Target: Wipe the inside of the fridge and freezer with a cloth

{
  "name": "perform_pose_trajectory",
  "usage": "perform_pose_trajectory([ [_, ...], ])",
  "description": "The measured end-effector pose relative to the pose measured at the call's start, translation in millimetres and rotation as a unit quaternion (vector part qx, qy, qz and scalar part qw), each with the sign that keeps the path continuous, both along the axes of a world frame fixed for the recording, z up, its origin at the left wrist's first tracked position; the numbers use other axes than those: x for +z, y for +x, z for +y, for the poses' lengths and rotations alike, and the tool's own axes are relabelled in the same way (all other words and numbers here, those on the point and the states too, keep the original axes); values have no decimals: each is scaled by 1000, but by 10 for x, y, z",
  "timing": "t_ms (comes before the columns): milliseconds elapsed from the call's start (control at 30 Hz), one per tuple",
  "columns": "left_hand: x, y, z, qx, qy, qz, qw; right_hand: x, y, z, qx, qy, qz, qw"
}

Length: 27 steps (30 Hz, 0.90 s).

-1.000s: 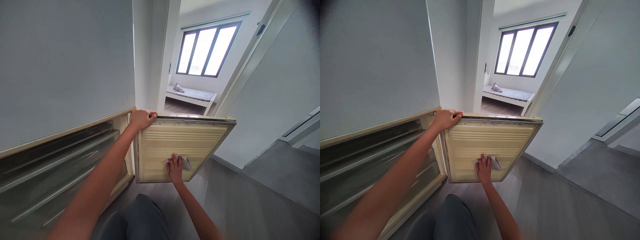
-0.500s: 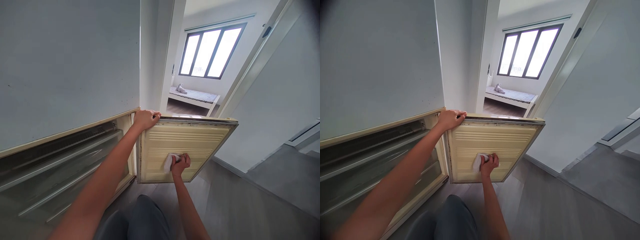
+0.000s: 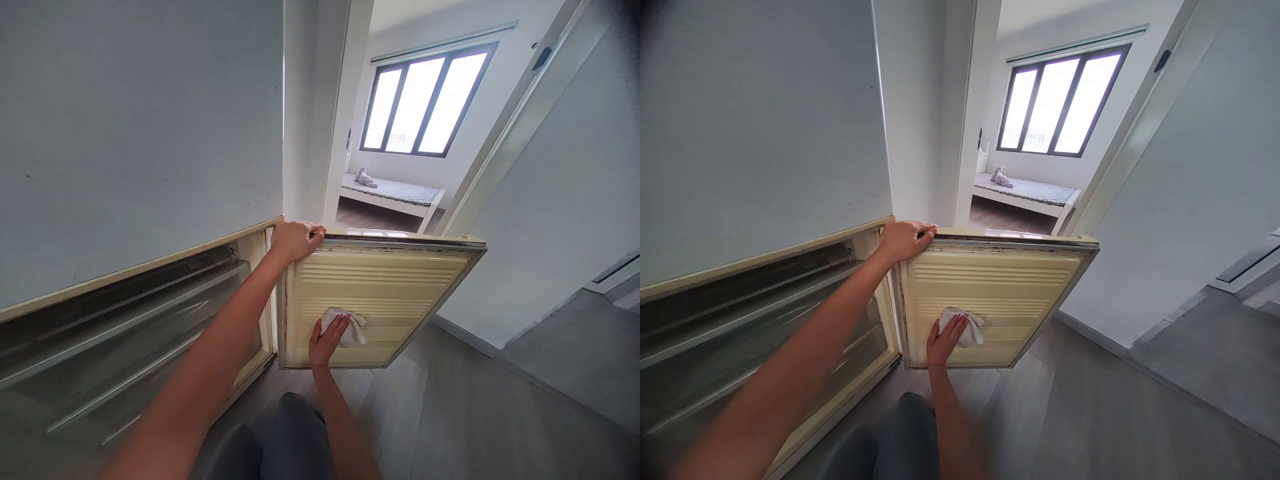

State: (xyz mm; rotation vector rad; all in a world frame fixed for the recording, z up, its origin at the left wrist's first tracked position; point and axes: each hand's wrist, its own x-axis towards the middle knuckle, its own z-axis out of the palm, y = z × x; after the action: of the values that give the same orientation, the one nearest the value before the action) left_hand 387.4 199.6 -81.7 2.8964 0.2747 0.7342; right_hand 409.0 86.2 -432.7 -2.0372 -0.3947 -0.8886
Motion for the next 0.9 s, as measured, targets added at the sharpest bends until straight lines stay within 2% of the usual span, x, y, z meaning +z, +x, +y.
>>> perform_pose_trajectory([
  [67,4,-8,-3,-4,-3,-2,1000,-306,1,-110,54,-102,-30,993],
  [100,9,-10,-5,-7,-5,-3,1000,-449,14,-199,101,-172,-45,979],
  [133,14,-12,-7,-7,-6,-3,1000,-569,32,-302,161,-250,-56,953],
  [200,24,-12,-11,-6,-7,-1,1000,-702,80,-514,288,-388,-77,872],
  [267,30,-12,-12,-6,-8,1,1000,-645,138,-663,365,-470,-99,797],
  [300,31,-13,-11,-7,-8,1,1000,-541,167,-695,383,-489,-113,776],
  [333,31,-14,-9,-9,-8,1,1000,-389,194,-695,386,-496,-127,767],
  [400,26,-19,-2,-15,-10,-3,1000,25,232,-610,388,-487,-154,767],
  [433,22,-21,2,-17,-11,-5,1000,265,241,-537,376,-478,-165,777],
  [467,18,-24,6,-20,-11,-6,1000,507,242,-453,355,-464,-179,792],
  [533,10,-29,15,-28,-11,-10,1000,942,226,-285,279,-420,-199,841],
  [600,5,-35,22,-35,-9,-14,999,1229,191,-151,212,-377,-205,878],
  [633,4,-38,24,-37,-8,-15,999,1299,169,-103,197,-368,-204,886],
  [667,4,-41,25,-37,-8,-15,999,1317,143,-67,198,-370,-203,885],
  [733,6,-47,24,-36,-8,-13,999,1212,87,-28,240,-400,-196,862],
  [800,8,-50,21,-36,-9,-14,999,956,34,-19,296,-436,-183,830],
  [900,9,-47,21,-41,-11,-15,999,409,-25,-47,357,-460,-147,800],
])
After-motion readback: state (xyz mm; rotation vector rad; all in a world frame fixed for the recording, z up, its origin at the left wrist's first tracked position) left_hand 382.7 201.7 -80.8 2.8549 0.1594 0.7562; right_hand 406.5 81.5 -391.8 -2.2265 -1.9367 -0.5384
